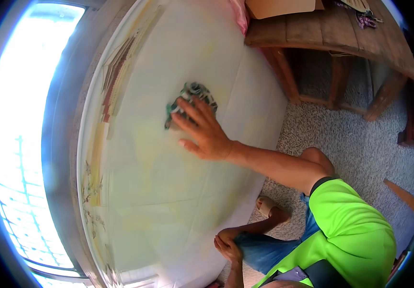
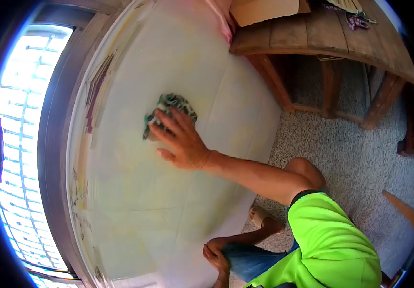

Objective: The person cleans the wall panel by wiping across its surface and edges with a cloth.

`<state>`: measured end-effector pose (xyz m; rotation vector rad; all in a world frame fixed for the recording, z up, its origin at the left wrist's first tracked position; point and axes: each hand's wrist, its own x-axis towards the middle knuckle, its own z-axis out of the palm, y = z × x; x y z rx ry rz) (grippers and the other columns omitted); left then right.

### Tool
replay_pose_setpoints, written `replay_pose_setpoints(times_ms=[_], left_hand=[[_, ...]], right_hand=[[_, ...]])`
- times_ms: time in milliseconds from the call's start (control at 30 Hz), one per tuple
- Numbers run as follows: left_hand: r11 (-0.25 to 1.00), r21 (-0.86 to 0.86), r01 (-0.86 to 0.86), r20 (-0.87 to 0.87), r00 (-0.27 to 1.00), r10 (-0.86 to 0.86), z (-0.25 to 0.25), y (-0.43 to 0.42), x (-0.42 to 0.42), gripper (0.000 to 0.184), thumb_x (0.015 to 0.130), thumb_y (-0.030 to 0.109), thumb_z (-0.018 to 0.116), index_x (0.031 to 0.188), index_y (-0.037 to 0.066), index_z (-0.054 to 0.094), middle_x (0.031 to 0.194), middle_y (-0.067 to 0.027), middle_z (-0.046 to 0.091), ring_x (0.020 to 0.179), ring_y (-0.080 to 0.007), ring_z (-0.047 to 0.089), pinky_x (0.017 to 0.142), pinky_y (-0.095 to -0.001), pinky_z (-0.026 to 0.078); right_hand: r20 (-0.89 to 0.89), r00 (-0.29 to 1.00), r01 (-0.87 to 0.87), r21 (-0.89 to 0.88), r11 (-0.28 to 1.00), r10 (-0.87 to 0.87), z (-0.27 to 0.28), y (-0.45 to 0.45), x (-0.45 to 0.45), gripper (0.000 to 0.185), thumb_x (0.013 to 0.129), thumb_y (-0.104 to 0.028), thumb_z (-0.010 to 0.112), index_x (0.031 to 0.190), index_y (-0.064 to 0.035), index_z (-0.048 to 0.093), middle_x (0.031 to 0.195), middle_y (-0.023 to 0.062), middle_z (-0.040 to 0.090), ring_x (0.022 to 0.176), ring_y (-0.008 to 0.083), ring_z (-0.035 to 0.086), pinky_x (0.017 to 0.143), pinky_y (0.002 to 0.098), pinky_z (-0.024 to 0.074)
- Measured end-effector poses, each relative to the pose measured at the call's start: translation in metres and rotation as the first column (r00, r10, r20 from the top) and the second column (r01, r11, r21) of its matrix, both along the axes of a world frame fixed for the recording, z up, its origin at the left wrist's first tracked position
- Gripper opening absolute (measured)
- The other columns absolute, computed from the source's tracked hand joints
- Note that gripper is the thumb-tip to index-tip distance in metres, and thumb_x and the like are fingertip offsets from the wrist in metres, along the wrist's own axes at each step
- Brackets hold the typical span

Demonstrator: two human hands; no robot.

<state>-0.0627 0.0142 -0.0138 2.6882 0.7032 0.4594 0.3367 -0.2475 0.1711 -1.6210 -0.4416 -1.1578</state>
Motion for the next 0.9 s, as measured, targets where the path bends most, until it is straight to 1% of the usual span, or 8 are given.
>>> replay_pose_setpoints(times_ms=[67,167,233,300,400,500,700,900], left_hand=[[1.000,-0.005,-0.005,0.000,1.000,0.005,-0.003,0.000,0.000,0.065,0.101,0.040,0.054,0.149,-0.002,0.043,0.149,-0.0302,0.042,0.136,-0.0466,0.043,0.114,-0.0509,0.036],[1.000,-0.005,0.006,0.004,1.000,-0.006,-0.005,0.006,-0.002,0.064,0.101,0.040,0.054,0.149,-0.001,0.044,0.149,-0.0297,0.042,0.136,-0.0464,0.044,0.114,-0.0509,0.036],[1.000,-0.002,0.023,0.013,1.000,-0.023,-0.006,0.007,-0.006,0.064,0.101,0.040,0.054,0.149,0.000,0.044,0.149,-0.0295,0.043,0.136,-0.0464,0.044,0.114,-0.0510,0.036],[1.000,-0.004,0.010,0.018,1.000,-0.010,-0.006,0.007,-0.005,0.063,0.101,0.040,0.054,0.149,-0.001,0.044,0.148,-0.0300,0.042,0.136,-0.0468,0.044,0.114,-0.0513,0.036],[1.000,0.002,-0.007,0.027,1.000,0.007,-0.007,0.005,-0.005,0.063,0.101,0.039,0.054,0.149,-0.001,0.044,0.148,-0.0304,0.043,0.136,-0.0474,0.043,0.114,-0.0515,0.036],[1.000,0.000,0.009,0.029,1.000,-0.009,-0.003,0.003,-0.004,0.064,0.100,0.038,0.055,0.149,-0.001,0.043,0.149,-0.0310,0.042,0.136,-0.0475,0.043,0.114,-0.0517,0.036],[1.000,-0.031,0.003,0.026,1.000,-0.003,-0.002,0.005,-0.009,0.064,0.100,0.037,0.055,0.150,-0.001,0.042,0.150,-0.0315,0.040,0.136,-0.0472,0.042,0.115,-0.0518,0.034],[0.999,-0.051,-0.020,0.019,1.000,0.021,-0.002,0.004,-0.008,0.067,0.100,0.040,0.054,0.150,-0.002,0.041,0.150,-0.0315,0.039,0.137,-0.0474,0.041,0.116,-0.0519,0.034]], right_hand=[[0.042,0.997,-0.062,-0.094,0.994,0.066,0.000,-0.002,-0.001,0.064,0.091,-0.025,0.065,0.150,-0.0094,0.045,0.159,0.0205,0.035,0.142,0.0479,0.034,0.116,0.0608,0.0283],[-0.007,0.999,0.045,0.002,0.999,-0.045,-0.022,-0.023,0.044,0.064,0.092,-0.027,0.064,0.151,-0.0095,0.044,0.159,0.0203,0.034,0.143,0.0483,0.033,0.118,0.0585,0.0268],[-0.170,0.980,0.126,0.126,0.984,-0.104,-0.061,-0.046,0.083,0.064,0.098,-0.033,0.058,0.154,-0.0090,0.041,0.160,0.0225,0.033,0.144,0.0482,0.032,0.120,0.0558,0.0248],[-0.497,0.865,0.234,0.270,0.934,-0.073,-0.093,-0.067,0.104,0.067,0.102,-0.041,0.053,0.158,-0.0086,0.035,0.161,0.0254,0.031,0.146,0.0473,0.029,0.121,0.0537,0.0228],[-0.611,0.788,0.212,0.384,0.899,0.075,-0.089,-0.076,0.104,0.071,0.103,-0.045,0.050,0.161,-0.0104,0.029,0.162,0.0264,0.029,0.150,0.0450,0.026,0.122,0.0541,0.0202],[-0.573,0.805,0.127,0.416,0.900,0.151,-0.076,-0.073,0.094,0.072,0.102,-0.044,0.054,0.161,-0.0124,0.030,0.163,0.0253,0.028,0.152,0.0422,0.024,0.123,0.0499,0.0205],[-0.558,0.801,0.108,0.492,0.864,0.217,-0.086,-0.093,0.107,0.068,0.099,-0.039,0.060,0.159,-0.0174,0.036,0.165,0.0229,0.027,0.154,0.0369,0.024,0.123,0.0416,0.0254],[-0.534,0.815,0.080,0.488,0.869,0.225,-0.086,-0.098,0.108,0.072,0.096,-0.038,0.066,0.159,-0.0178,0.038,0.165,0.0212,0.027,0.153,0.0355,0.026,0.122,0.0420,0.0264]])
